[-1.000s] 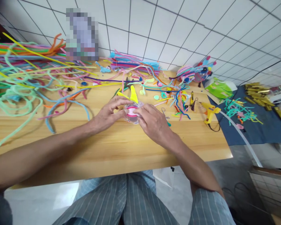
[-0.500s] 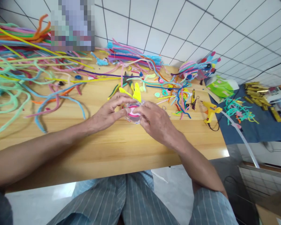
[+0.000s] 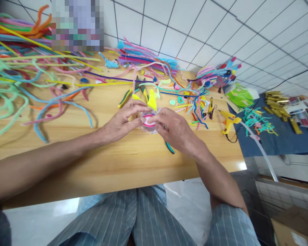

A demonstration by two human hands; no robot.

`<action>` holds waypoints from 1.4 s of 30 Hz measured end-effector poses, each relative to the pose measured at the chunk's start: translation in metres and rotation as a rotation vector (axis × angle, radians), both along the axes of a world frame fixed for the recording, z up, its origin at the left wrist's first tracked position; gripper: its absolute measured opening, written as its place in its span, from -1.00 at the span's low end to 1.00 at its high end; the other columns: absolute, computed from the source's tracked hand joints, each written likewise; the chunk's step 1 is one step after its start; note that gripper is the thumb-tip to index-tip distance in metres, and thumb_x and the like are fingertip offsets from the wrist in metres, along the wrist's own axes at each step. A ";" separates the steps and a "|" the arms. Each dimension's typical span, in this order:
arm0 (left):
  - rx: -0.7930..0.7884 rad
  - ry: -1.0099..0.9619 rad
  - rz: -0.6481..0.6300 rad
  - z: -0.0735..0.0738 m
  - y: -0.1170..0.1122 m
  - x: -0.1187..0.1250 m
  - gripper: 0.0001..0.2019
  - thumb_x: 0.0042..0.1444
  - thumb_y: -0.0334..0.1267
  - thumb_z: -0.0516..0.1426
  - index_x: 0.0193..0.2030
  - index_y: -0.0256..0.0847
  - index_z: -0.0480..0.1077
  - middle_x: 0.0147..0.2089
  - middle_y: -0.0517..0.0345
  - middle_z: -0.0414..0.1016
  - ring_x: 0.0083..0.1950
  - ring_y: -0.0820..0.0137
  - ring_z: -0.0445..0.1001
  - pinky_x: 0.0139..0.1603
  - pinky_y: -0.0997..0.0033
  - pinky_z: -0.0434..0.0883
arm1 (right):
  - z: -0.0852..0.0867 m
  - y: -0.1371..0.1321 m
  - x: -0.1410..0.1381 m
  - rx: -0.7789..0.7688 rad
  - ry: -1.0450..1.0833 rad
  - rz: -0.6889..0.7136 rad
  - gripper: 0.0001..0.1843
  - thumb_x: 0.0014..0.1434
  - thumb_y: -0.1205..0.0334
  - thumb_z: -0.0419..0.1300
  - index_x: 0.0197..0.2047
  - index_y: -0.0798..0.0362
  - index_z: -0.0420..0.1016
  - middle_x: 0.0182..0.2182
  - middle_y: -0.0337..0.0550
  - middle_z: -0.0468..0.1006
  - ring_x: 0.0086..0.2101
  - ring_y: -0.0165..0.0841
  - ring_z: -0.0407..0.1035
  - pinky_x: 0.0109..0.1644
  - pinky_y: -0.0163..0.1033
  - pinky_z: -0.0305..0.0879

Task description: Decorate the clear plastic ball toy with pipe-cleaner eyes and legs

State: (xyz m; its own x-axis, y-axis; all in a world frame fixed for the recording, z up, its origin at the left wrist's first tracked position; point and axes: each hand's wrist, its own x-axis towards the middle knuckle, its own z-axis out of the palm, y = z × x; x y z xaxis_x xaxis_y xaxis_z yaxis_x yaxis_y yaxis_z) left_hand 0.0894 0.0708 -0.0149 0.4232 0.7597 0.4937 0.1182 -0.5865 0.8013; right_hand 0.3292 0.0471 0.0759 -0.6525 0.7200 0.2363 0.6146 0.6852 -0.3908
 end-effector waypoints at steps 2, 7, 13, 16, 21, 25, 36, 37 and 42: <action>0.013 0.010 -0.011 0.001 0.001 0.001 -0.69 0.49 -0.12 0.17 0.27 -0.08 0.54 0.25 -0.05 0.55 0.35 0.18 0.46 0.45 0.04 0.38 | 0.001 0.003 0.003 -0.026 0.001 0.005 -0.73 0.37 0.42 0.19 -0.02 -0.10 0.63 -0.21 -0.17 0.64 -0.20 -0.30 0.52 -0.10 -0.20 0.40; 0.026 0.027 -0.023 0.004 0.002 0.002 -0.70 0.49 -0.12 0.16 0.25 -0.08 0.55 0.23 -0.04 0.58 0.34 0.19 0.48 0.44 0.06 0.37 | 0.003 0.007 0.009 -0.062 -0.007 -0.020 -0.76 0.34 0.43 0.21 -0.07 -0.05 0.64 -0.25 -0.18 0.67 -0.27 -0.33 0.52 -0.15 -0.21 0.39; 0.026 0.039 -0.035 0.006 0.002 0.004 -0.71 0.49 -0.09 0.16 0.22 -0.07 0.56 0.22 -0.03 0.59 0.33 0.19 0.49 0.44 0.05 0.38 | 0.003 0.005 0.010 -0.043 -0.035 -0.049 -0.77 0.32 0.43 0.21 -0.14 -0.06 0.64 -0.25 -0.19 0.68 -0.23 -0.30 0.55 -0.12 -0.18 0.40; 0.026 0.046 -0.028 0.006 0.002 0.004 -0.72 0.48 -0.10 0.17 0.21 -0.06 0.56 0.22 -0.04 0.60 0.32 0.18 0.50 0.44 0.03 0.39 | 0.001 0.005 0.011 -0.031 -0.044 -0.053 -0.76 0.32 0.43 0.21 -0.14 -0.07 0.65 -0.25 -0.18 0.69 -0.22 -0.28 0.56 -0.11 -0.16 0.41; 0.069 0.064 -0.031 0.007 0.003 0.003 -0.73 0.47 -0.16 0.18 0.22 -0.08 0.54 0.20 -0.05 0.61 0.32 0.20 0.50 0.45 0.03 0.39 | -0.001 0.006 0.012 -0.011 -0.041 -0.037 -0.75 0.33 0.44 0.19 -0.12 -0.07 0.66 -0.24 -0.18 0.69 -0.20 -0.27 0.56 -0.09 -0.15 0.41; 0.070 0.071 -0.027 0.007 0.002 0.002 -0.73 0.48 -0.15 0.18 0.23 -0.07 0.53 0.22 -0.04 0.61 0.33 0.20 0.49 0.44 0.03 0.40 | 0.000 0.006 0.011 -0.004 -0.025 -0.032 -0.77 0.35 0.42 0.19 -0.12 -0.07 0.64 -0.24 -0.19 0.67 -0.20 -0.28 0.55 -0.09 -0.15 0.41; 0.029 0.035 -0.046 0.004 0.002 0.001 -0.68 0.50 -0.06 0.16 0.26 -0.06 0.53 0.25 -0.06 0.57 0.35 0.19 0.48 0.46 0.03 0.38 | -0.003 0.000 0.007 0.020 0.009 -0.051 -0.74 0.37 0.40 0.17 -0.14 -0.09 0.66 -0.19 -0.14 0.68 -0.16 -0.24 0.57 -0.05 -0.10 0.46; 0.021 0.032 -0.052 0.003 0.002 0.001 -0.68 0.50 -0.05 0.16 0.27 -0.06 0.53 0.26 -0.06 0.56 0.35 0.19 0.48 0.46 0.02 0.37 | -0.003 -0.001 0.006 0.022 0.011 -0.055 -0.74 0.36 0.40 0.16 -0.14 -0.09 0.66 -0.20 -0.14 0.68 -0.16 -0.23 0.57 -0.05 -0.09 0.46; -0.004 0.015 -0.080 0.002 0.002 -0.001 -0.67 0.52 -0.13 0.12 0.31 -0.05 0.51 0.30 -0.05 0.53 0.40 0.21 0.45 0.51 0.05 0.34 | -0.002 -0.002 0.003 0.032 0.014 -0.063 -0.73 0.39 0.40 0.15 -0.14 -0.08 0.67 -0.23 -0.14 0.68 -0.18 -0.23 0.56 -0.08 -0.10 0.46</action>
State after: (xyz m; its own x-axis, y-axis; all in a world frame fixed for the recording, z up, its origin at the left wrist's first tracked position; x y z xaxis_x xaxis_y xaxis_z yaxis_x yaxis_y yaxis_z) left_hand 0.0883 0.0731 -0.0130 0.4896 0.7253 0.4841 0.0828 -0.5913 0.8022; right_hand 0.3327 0.0450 0.0735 -0.6027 0.7514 0.2687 0.6513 0.6577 -0.3784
